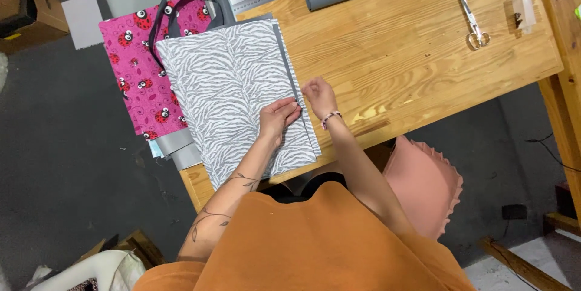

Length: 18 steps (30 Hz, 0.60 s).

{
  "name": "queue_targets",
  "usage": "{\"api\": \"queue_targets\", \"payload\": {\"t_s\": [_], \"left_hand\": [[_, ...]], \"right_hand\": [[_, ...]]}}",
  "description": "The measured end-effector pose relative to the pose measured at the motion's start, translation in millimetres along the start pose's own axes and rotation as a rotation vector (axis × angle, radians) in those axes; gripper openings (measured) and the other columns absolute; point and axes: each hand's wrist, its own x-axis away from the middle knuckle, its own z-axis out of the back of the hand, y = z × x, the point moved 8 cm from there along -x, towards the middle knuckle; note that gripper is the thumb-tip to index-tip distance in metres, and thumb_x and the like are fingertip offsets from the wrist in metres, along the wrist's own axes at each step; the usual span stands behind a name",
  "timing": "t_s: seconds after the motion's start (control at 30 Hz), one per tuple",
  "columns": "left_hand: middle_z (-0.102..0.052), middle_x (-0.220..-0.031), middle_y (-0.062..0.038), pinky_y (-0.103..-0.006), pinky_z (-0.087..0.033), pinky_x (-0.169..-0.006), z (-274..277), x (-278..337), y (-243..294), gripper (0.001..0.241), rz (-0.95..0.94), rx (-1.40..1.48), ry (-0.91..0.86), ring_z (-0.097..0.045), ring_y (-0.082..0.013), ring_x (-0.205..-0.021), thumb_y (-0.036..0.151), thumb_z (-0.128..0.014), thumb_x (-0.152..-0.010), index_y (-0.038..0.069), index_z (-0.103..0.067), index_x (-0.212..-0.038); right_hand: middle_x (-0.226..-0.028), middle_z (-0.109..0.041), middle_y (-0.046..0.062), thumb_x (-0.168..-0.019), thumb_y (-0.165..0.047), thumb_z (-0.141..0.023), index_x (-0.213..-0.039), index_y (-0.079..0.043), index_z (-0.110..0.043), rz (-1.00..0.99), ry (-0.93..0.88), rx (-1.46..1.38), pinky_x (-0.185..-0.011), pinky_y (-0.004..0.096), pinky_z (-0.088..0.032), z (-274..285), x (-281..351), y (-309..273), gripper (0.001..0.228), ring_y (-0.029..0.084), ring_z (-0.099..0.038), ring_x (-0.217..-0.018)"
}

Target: The person folds a large piece of zebra-print fabric on a wooden table, then stacks and organizes several other folded fabric pieces, including pink ladybug and blue leaf patterns. The person also handles a roll of gray fabric and a pair of scissors on the table.

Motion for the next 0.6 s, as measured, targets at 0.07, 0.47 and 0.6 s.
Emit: {"api": "queue_targets", "payload": {"t_s": [0.07,0.47,0.6], "left_hand": [[-0.073,-0.104,-0.022,-0.0392,-0.063,-0.087,-13,1,2,0.033,-0.005,-0.004,-0.014,-0.075,-0.0301,-0.093,0.003,-0.081,-0.083,-0.002,-0.071,-0.115],[-0.074,-0.097,-0.022,-0.0415,-0.064,-0.082,-116,-30,-33,0.037,-0.017,-0.016,-0.078,-0.076,-0.0290,-0.082,0.001,-0.084,-0.080,-0.003,-0.066,-0.113],[-0.072,-0.095,-0.022,-0.0430,-0.065,-0.080,-163,-40,-49,0.060,0.073,-0.026,-0.153,-0.076,-0.0276,-0.078,0.001,-0.087,-0.078,-0.003,-0.049,-0.123]], "right_hand": [[-0.095,-0.076,0.004,-0.092,-0.015,-0.070,-0.113,-0.012,-0.069,-0.024,-0.001,-0.196,-0.072,0.024,-0.055,10,18,-10,0.022,0.012,-0.070,-0.080],[-0.098,-0.077,0.002,-0.095,-0.013,-0.071,-0.117,-0.011,-0.074,-0.169,-0.092,-0.617,-0.068,0.015,-0.058,100,21,-6,0.022,0.005,-0.071,-0.076],[-0.099,-0.076,0.000,-0.096,-0.017,-0.070,-0.118,-0.010,-0.073,-0.319,-0.187,-0.719,-0.072,0.017,-0.059,147,21,-6,0.023,0.005,-0.071,-0.077]]}}
